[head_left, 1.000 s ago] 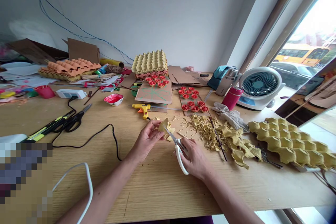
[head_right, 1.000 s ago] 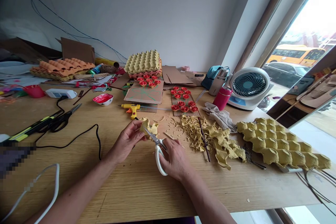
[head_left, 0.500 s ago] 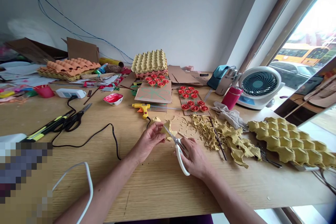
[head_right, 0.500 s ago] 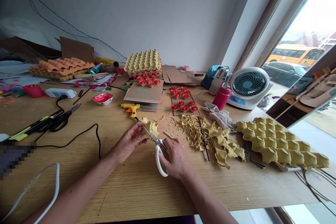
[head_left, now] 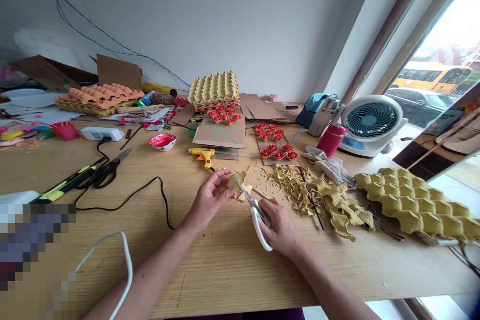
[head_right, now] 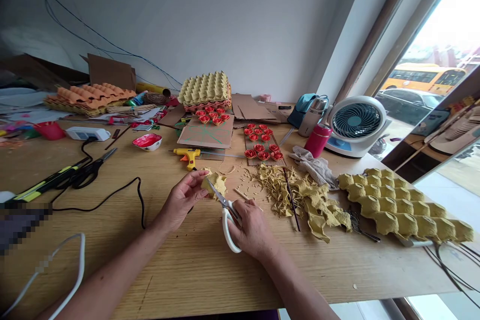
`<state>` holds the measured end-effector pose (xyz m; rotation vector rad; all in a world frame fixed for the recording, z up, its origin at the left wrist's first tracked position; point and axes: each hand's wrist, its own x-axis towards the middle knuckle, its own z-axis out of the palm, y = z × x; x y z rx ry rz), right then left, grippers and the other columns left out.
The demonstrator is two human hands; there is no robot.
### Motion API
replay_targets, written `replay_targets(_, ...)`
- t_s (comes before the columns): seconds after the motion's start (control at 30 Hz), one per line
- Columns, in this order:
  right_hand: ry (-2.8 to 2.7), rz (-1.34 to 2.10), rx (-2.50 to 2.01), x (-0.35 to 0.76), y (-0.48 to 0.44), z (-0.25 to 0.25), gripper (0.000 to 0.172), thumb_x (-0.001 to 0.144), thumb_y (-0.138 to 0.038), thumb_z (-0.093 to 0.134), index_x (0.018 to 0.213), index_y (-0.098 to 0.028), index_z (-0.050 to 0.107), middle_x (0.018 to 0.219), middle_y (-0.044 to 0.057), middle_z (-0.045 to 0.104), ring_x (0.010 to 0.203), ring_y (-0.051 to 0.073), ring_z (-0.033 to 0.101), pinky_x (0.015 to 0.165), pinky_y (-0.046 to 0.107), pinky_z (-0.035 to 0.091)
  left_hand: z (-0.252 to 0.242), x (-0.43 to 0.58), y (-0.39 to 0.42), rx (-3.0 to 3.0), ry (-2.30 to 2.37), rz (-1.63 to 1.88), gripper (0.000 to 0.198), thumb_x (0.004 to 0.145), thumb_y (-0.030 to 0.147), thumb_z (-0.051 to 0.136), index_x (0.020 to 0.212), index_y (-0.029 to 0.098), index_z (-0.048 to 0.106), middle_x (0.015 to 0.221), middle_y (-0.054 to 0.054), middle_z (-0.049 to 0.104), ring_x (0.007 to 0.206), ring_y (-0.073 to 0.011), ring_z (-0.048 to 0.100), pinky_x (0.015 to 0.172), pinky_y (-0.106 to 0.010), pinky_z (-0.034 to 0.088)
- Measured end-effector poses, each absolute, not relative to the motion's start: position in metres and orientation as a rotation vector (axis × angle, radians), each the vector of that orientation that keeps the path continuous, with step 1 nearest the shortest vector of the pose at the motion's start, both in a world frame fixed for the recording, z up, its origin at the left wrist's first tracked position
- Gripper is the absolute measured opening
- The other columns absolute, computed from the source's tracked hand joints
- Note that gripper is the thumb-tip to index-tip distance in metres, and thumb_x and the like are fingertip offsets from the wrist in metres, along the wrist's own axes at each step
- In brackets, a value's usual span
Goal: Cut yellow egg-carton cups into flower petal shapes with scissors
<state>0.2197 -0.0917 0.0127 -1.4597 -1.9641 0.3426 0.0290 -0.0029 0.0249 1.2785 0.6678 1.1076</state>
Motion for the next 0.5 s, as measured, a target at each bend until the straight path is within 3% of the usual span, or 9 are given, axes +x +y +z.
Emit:
replay_targets(0.17, -1.968, 0.337, -1.476, 0.219, -0.090, 0.010, 0.025, 0.092, -0.031, 0.048, 0.072, -0.023, 0.035, 0.066, -0.002, 0.048, 0.063, 0.015, 0.045, 0.072, 0.030, 0.036, 0.020, 0.030, -0.002, 1.295, 0.658, 1.085, 0.038, 0.074, 0.035, 0.080, 0.105, 0.018, 0.065, 0.101, -0.005, 0.070, 0.093, -0.0178, 0.063, 0.081, -0.029, 0.052)
replay_targets(0.5, -1.988, 0.301, -1.506, 0.221, -0.091, 0.006, 0.023, 0.093, -0.037, 0.051, 0.078, -0.022, 0.041, 0.074, 0.001, 0.057, 0.071, 0.018, 0.052, 0.072, 0.031, 0.037, 0.012, 0.031, 0.002, 1.377, 0.536, 1.033, 0.033, 0.076, 0.029, 0.079, 0.104, 0.019, 0.066, 0.108, -0.006, 0.069, 0.104, -0.0197, 0.061, 0.090, -0.031, 0.049)
